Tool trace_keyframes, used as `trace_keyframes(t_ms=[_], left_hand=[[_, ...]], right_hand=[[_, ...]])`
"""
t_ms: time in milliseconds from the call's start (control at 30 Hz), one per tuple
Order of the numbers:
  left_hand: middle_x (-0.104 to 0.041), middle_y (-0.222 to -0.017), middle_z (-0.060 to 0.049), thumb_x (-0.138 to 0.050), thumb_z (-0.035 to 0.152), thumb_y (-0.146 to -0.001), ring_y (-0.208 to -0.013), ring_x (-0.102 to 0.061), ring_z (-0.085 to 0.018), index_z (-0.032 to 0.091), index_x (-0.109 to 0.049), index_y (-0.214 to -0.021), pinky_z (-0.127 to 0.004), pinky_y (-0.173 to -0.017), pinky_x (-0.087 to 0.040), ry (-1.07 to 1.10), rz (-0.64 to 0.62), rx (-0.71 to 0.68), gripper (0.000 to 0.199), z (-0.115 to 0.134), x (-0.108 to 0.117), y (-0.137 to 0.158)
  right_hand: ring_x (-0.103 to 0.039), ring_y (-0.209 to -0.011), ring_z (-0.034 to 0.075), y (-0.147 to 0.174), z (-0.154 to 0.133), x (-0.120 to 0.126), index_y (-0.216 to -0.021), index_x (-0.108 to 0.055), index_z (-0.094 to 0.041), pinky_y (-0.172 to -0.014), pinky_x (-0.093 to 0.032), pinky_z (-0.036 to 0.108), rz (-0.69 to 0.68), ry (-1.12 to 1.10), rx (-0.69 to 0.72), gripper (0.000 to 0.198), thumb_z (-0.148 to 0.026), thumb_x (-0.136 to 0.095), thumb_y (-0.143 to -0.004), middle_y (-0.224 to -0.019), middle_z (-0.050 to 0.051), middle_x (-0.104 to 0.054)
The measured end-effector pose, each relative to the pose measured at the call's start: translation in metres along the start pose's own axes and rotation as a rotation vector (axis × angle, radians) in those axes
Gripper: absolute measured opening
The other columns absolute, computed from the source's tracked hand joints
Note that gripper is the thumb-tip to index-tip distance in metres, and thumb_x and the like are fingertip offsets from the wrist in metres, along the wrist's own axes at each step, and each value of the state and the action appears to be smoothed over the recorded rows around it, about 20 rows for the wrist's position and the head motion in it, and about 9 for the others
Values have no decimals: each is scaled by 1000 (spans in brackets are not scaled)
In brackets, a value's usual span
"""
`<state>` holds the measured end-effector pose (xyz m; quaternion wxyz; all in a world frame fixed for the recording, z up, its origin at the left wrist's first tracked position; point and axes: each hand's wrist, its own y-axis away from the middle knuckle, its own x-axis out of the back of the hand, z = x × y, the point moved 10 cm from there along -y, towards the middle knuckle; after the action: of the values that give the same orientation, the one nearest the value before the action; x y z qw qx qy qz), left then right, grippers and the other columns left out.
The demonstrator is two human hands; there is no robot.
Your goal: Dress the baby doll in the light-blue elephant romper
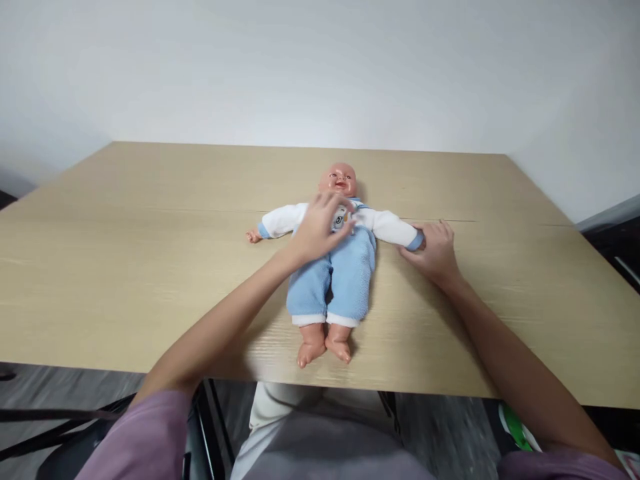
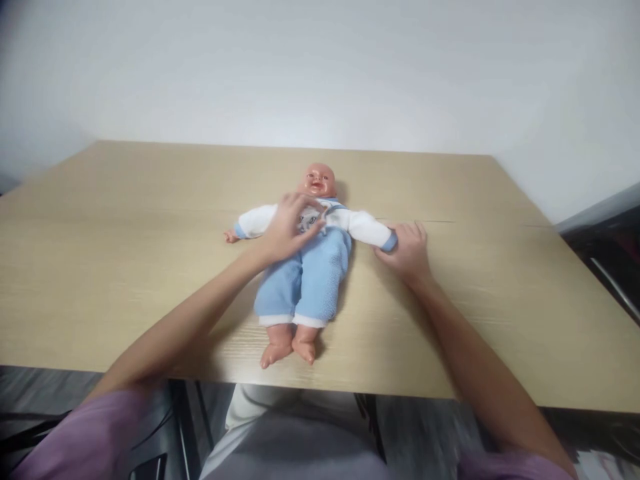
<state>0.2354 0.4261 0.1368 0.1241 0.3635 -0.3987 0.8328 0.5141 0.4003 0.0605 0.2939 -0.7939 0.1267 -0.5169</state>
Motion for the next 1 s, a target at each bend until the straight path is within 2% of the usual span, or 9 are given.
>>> trace_keyframes(t_ms=[67,167,300,433,500,600,733,867,1000], left_hand=[[-68,-142,-18,-69,46,-104,-136,-57,-37,20,-60,-137,-51,-122,-42,-68,-153,-97,44,18,-33,-22],[-65,-146,-25,-83,54,-91,-133,-56,-44,11,-57,-149,-55,-115,-43,-238,-326,-128,76,23,-80,-43],[-72,-135,-22,-80,42,-90,-121,-62,-42,12,-68,-134,-53,-103,-43,-341,-392,-105,55,14,-105,-53],[-76,-126,-17,-76,41,-92,-113,-62,-38,15,-71,-127,-51,-100,-44,-238,-272,-109,44,6,-94,-51],[-77,-122,-14,-75,40,-93,-108,-63,-36,15,-71,-125,-50,-99,-46,-163,-186,-95,41,0,-85,-49],[-77,-118,-13,-74,40,-94,-105,-64,-33,16,-71,-122,-47,-98,-48,-34,-48,-50,38,-12,-71,-46],[-76,-108,-10,-73,49,-96,-103,-66,-30,19,-69,-109,-44,-95,-50,168,131,3,33,-24,-52,-41],[-77,-108,-10,-76,52,-95,-102,-70,-29,19,-68,-106,-43,-94,-54,412,229,64,35,-37,-40,-36],[-80,-120,-11,-84,54,-87,-115,-74,-31,19,-73,-116,-43,-101,-58,667,312,210,47,-64,-34,-29]], right_hand=[[-71,-102,35,0,-6,12,-119,-74,-18,-108,-52,59,62,-58,-24,49,-53,-81,-85,-108,14,-78],[-74,-106,34,3,-18,26,-123,-72,-20,-101,-58,53,128,-204,-78,54,-57,-85,-86,-120,16,-79],[-76,-117,34,5,-25,27,-138,-67,-21,-108,-61,52,110,-399,-145,69,-58,-91,-85,-129,16,-79],[-74,-128,34,6,-8,12,-162,-46,-19,-114,-61,52,75,-531,-196,100,-61,-92,-84,-142,20,-72],[-71,-134,35,9,5,-2,-163,-41,-18,-114,-61,53,42,-542,-229,109,-66,-93,-81,-151,23,-66],[-71,-132,36,15,6,-29,-150,-55,-19,-115,-60,59,-113,-492,-216,86,-70,-85,-87,-146,21,-69],[-69,-133,36,20,-25,-45,-139,-68,-22,-122,-52,62,-227,-425,-79,57,-65,-71,-102,-138,17,-74],[-64,-142,36,14,-51,-57,-140,-69,-23,-129,-45,61,-288,-548,-134,58,-69,-63,-104,-147,16,-71],[-68,-124,35,2,-64,-77,-110,-74,-23,-123,-48,61,-287,-682,-283,61,-81,-55,-101,-123,15,-77]])
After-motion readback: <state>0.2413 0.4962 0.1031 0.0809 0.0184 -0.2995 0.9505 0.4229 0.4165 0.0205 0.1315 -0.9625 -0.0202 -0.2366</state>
